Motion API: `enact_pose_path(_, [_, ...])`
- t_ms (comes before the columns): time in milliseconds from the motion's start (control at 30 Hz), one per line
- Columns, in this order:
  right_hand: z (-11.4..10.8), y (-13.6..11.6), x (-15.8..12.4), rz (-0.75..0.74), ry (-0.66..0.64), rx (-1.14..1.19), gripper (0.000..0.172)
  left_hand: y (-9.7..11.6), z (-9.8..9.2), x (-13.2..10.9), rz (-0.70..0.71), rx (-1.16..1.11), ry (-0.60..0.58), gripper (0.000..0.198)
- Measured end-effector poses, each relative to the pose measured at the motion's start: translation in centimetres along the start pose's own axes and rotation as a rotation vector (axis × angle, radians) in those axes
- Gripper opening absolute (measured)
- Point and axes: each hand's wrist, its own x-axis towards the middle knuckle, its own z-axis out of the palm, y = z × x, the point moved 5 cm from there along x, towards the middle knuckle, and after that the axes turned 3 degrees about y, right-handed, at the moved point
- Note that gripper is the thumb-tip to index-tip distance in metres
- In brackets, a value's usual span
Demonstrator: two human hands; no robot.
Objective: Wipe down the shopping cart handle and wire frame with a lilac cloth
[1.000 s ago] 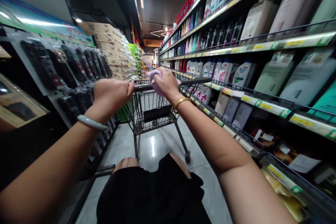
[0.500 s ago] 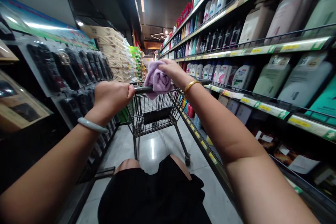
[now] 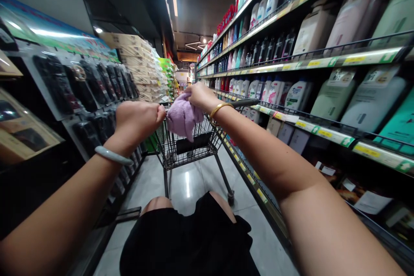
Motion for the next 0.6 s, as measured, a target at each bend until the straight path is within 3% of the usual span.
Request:
enact_pose_path(133, [-1.2,-1.2,0.1,-0.114,0.283,-0.25,0.022,0.2,0.0,0.0,0.012,0.042,0.013,0.069])
enact_pose_path(200, [-1.0,-1.6,0.8,-0.126,0.213,-0.259,0.023,0.1,-0.1,0.0,0.002,0.042,0.007,0.068])
enact_pose_path(333, [0.8,-2.9,1.1,-0.145,-0.164,-0.068,0.032,0.0,-0.1,0.0,0.007,0.062,0.003,0.067])
enact_pose_path(433, [1.4,-4.1,-0.7,-0.151,-0.323,0.019,0.054,-0.2,0.0,-0.1,0.023,0.062,0.01,0.066])
enact_pose_path(500, [1.5,-4.4,-2.3,-0.235,-0.323,-0.085,0.056,-0.5,0.1,-0.1,0.027,0.05,0.008,0.065])
enact_pose_path(600, [1.1,-3.4,-4.2,-0.413,-0.189,-0.292,0.057,-0.7,0.0,-0.2,0.034,0.035,0.009,0.065])
